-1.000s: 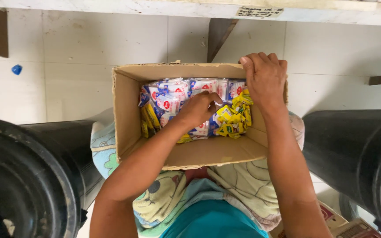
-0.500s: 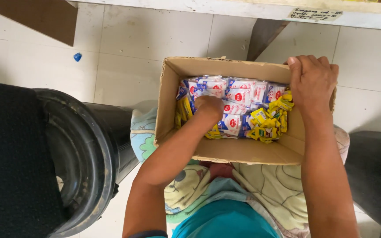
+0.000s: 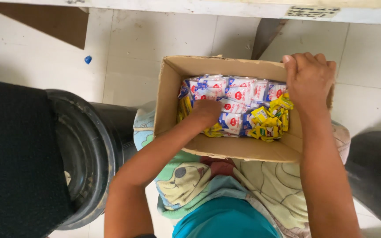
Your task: Sorting and stocking small seasoning packets and sachets from a box onto lower grocery store shelves.
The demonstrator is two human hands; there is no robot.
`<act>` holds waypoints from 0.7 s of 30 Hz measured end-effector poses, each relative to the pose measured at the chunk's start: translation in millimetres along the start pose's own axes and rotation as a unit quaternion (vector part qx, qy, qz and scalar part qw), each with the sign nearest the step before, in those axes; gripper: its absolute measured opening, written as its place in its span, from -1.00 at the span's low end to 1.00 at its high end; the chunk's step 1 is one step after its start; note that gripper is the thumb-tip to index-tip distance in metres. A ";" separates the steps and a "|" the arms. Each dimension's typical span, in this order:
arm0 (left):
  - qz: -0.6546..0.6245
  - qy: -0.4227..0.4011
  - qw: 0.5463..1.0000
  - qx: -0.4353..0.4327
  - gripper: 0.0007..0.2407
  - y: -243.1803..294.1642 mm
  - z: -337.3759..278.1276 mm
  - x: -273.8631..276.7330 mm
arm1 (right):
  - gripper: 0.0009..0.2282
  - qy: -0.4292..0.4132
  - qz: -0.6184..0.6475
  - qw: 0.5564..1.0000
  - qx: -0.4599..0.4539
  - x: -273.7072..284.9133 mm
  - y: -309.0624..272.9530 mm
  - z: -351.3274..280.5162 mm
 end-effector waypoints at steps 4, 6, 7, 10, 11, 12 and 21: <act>-0.023 -0.036 0.999 -0.016 -0.82 20.1 -42.9 58.6 | -0.76 0.010 0.002 1.000 -0.002 4.8 -2.1 4.4; -0.097 0.003 0.994 -0.049 -0.83 26.5 -53.9 69.2 | -0.74 0.012 0.000 1.000 -0.005 7.6 -2.7 4.4; -0.172 0.041 0.981 -0.075 -0.85 27.6 -60.2 74.4 | -0.73 0.012 0.003 1.000 -0.004 7.4 -4.7 5.4; -0.252 0.107 0.959 -0.079 -0.90 16.0 -54.4 69.5 | -0.72 0.006 0.016 1.000 -0.010 9.0 -6.2 6.5; -0.252 0.107 0.959 -0.076 -0.90 8.4 -45.9 54.5 | -0.72 0.004 0.019 1.000 -0.009 9.1 -5.0 4.9; -0.196 0.096 0.973 -0.081 -0.91 0.0 -37.4 40.1 | -0.74 0.005 0.018 1.000 -0.005 8.5 -4.1 5.2; 0.055 0.018 0.977 -0.204 -0.73 -14.5 -29.9 -41.2 | -0.77 -0.001 0.009 1.000 0.006 2.1 1.2 0.2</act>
Point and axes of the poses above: each hand's wrist, its own z-axis towards the middle knuckle, its own x-axis out of the back of the hand, y = z × x, the point moved 1 cm from there along z, towards the middle knuckle, and after that the axes turned 8 degrees about x, right-handed, at the moved point
